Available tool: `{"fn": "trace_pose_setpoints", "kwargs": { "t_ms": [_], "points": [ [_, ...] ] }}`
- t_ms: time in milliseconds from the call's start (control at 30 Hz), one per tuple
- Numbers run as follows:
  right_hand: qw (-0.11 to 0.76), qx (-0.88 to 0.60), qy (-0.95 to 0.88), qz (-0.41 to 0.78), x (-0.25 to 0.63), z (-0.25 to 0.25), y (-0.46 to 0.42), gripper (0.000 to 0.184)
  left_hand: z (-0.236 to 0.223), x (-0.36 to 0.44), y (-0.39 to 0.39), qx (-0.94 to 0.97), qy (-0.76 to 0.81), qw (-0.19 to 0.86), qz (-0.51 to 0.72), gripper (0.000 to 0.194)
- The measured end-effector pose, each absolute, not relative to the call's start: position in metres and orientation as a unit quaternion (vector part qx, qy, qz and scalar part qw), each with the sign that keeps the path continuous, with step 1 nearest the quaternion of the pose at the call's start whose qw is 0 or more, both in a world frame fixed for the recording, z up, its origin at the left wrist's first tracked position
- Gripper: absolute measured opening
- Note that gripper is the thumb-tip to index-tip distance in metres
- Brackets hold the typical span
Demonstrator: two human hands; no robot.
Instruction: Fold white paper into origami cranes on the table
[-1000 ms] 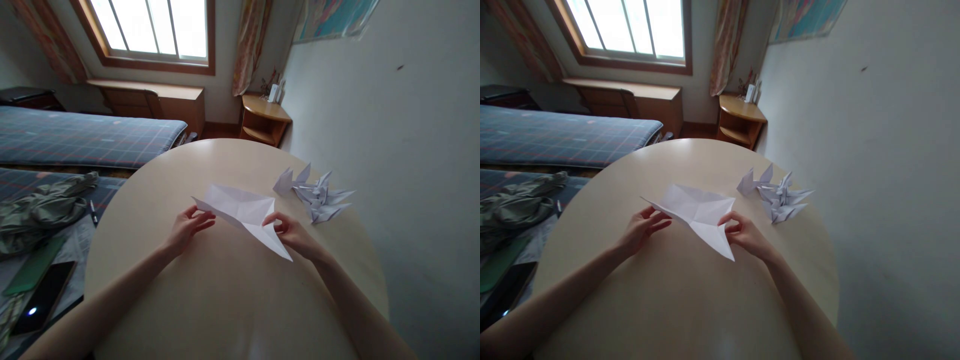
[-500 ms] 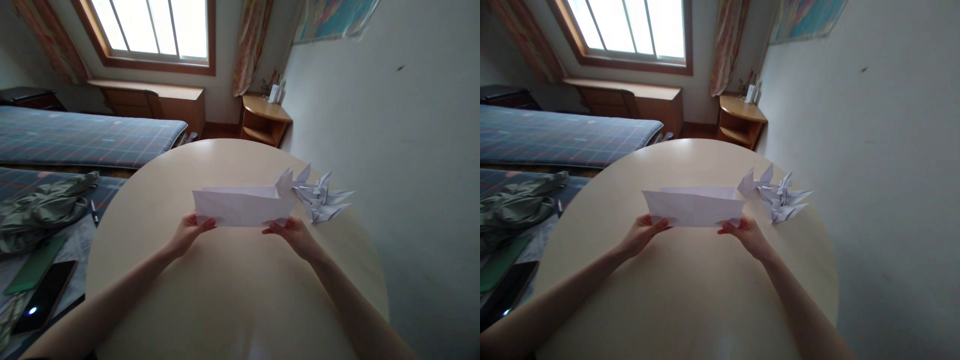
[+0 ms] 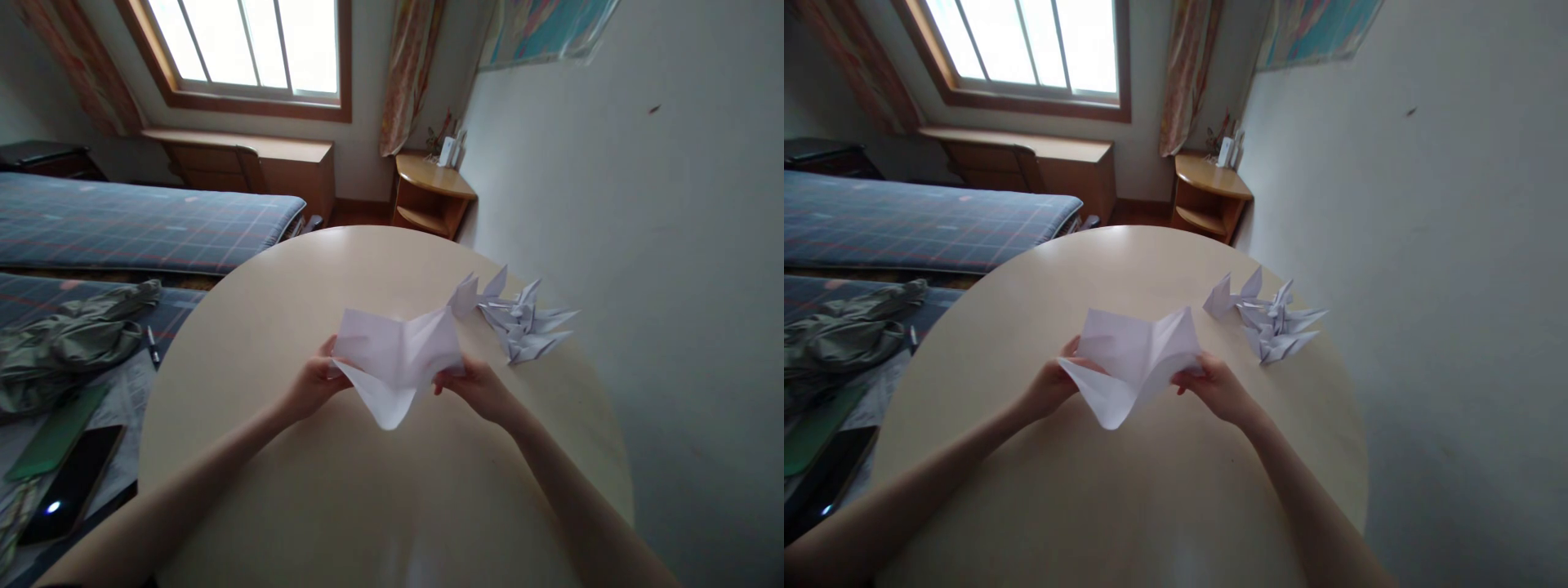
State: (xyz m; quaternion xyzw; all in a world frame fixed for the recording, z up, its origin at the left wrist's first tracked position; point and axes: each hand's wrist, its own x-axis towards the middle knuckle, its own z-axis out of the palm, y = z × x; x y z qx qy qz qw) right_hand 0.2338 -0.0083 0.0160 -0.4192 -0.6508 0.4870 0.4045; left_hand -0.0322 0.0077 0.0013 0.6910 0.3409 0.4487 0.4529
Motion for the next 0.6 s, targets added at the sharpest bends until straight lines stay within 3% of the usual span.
{"fn": "trace_pose_setpoints", "kwargs": {
  "t_ms": [167,300,367,500,600],
  "points": [
    [0.399,-0.402,-0.669,0.481,0.224,0.014,-0.013,0.020,-0.001,-0.027,0.001,0.719,0.318,0.421,0.452,0.013],
    [0.407,-0.405,-0.674,0.465,0.215,0.016,-0.018,0.020,0.000,-0.018,-0.008,0.654,0.405,0.430,0.472,0.020],
    [0.411,-0.416,-0.664,0.466,0.210,0.015,-0.020,0.028,0.001,-0.014,-0.011,0.598,0.439,0.455,0.493,0.040],
    [0.433,-0.446,-0.600,0.503,0.203,0.008,-0.022,0.036,0.001,-0.006,-0.014,0.508,0.419,0.549,0.515,0.096],
    [0.451,-0.436,-0.559,0.542,0.196,0.003,-0.022,0.036,0.000,0.000,-0.014,0.461,0.409,0.595,0.516,0.101]
  ]
}}
